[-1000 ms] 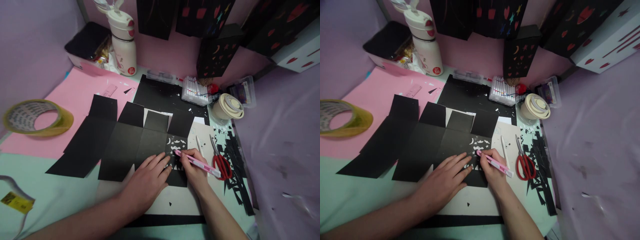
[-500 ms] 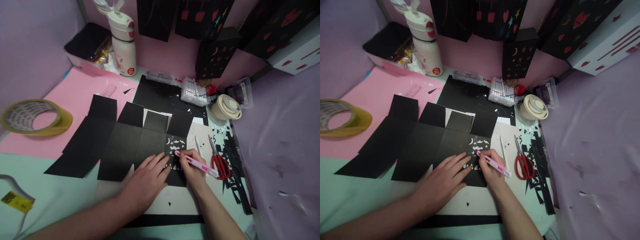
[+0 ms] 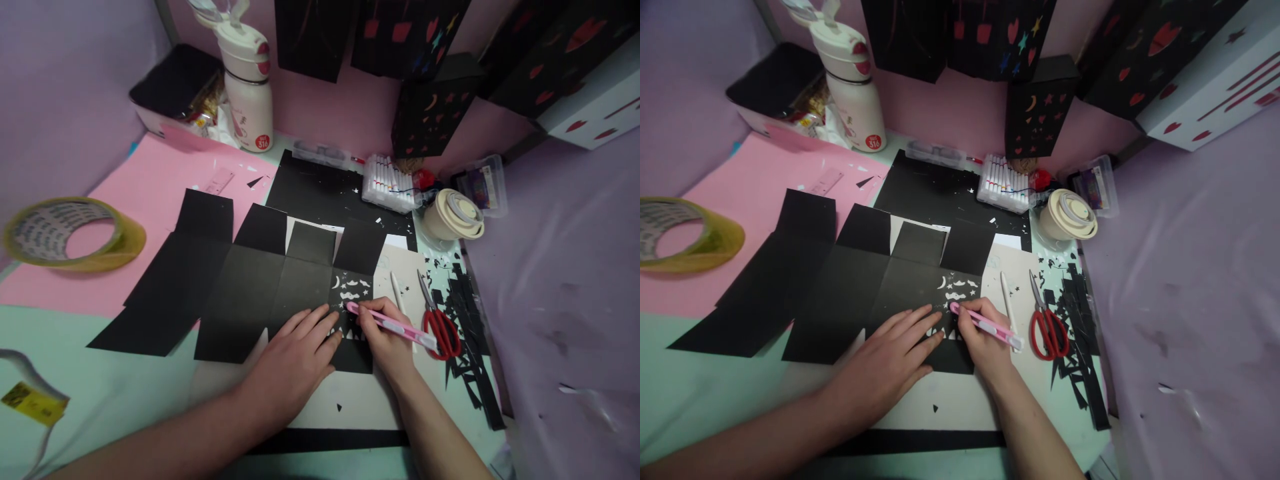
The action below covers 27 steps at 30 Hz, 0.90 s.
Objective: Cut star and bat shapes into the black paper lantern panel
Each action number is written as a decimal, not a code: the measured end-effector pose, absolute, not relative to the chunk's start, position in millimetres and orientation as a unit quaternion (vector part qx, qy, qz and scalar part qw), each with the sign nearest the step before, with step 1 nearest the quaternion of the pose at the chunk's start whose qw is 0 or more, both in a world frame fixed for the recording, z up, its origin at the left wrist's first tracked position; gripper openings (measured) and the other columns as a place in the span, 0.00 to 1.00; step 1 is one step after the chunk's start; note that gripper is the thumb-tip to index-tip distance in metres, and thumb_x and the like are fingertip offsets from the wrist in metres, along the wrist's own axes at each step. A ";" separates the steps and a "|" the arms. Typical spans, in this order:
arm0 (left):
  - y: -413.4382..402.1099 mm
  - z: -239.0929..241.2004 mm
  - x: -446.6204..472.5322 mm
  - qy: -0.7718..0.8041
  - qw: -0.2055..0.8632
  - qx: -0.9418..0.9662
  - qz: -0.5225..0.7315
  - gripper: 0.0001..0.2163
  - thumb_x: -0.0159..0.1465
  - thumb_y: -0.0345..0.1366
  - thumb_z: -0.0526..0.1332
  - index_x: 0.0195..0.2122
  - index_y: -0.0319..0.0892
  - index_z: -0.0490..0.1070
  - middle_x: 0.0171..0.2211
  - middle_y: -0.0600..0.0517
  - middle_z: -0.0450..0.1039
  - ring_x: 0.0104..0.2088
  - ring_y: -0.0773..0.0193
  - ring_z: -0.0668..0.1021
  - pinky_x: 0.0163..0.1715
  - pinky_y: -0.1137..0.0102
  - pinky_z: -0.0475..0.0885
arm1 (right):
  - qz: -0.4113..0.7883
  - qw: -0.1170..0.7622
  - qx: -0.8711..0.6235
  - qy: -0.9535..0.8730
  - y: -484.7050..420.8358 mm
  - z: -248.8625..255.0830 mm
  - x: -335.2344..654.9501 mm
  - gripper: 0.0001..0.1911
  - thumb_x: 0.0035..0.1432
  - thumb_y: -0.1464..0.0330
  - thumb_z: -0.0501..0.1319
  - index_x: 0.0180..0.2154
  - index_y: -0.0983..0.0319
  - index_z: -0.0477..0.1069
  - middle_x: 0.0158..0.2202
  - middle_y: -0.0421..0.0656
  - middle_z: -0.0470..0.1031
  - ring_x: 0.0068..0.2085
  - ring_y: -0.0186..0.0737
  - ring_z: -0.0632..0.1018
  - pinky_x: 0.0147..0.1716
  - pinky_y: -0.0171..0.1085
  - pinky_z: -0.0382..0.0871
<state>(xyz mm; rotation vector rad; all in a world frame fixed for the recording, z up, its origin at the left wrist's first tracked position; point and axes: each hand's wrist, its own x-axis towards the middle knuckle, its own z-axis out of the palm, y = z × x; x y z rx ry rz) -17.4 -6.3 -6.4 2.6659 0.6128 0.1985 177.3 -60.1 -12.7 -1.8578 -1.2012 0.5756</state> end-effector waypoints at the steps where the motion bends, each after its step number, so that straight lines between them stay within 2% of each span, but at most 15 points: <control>1: -6.2 -6.6 -17.4 0.218 0.196 0.953 0.070 0.16 0.71 0.40 0.54 0.57 0.44 0.67 0.64 0.49 0.63 0.66 0.55 0.61 0.62 0.56 0.61 | 0.233 0.420 -0.740 -0.472 -60.2 -12.7 177.7 0.07 0.60 0.64 0.61 0.32 0.60 0.73 0.26 0.39 0.75 0.26 0.35 0.75 0.26 0.33 0.67; 13: -6.9 -11.4 -17.6 0.206 0.149 0.962 0.101 0.17 0.68 0.42 0.59 0.55 0.41 0.69 0.62 0.46 0.65 0.64 0.52 0.64 0.61 0.57 0.60 | 0.263 0.444 -0.727 -0.454 -58.0 -4.4 179.5 0.06 0.58 0.64 0.62 0.32 0.59 0.74 0.27 0.39 0.75 0.29 0.36 0.75 0.29 0.33 0.68; 19: -10.7 -18.2 -15.1 0.209 0.117 0.963 0.125 0.18 0.65 0.48 0.62 0.50 0.41 0.71 0.60 0.46 0.67 0.62 0.50 0.66 0.60 0.57 0.60 | 0.323 0.453 -0.702 -0.445 -55.4 9.2 198.9 0.06 0.56 0.63 0.65 0.35 0.58 0.77 0.36 0.41 0.79 0.38 0.40 0.77 0.38 0.36 0.70; 27: -14.4 -16.9 -13.9 0.211 0.107 0.964 0.122 0.20 0.63 0.52 0.62 0.46 0.40 0.72 0.59 0.46 0.68 0.62 0.48 0.65 0.59 0.57 0.60 | 0.342 0.397 -0.709 -0.472 -41.8 12.7 203.0 0.08 0.56 0.66 0.62 0.25 0.60 0.71 0.24 0.38 0.73 0.29 0.36 0.73 0.30 0.34 0.65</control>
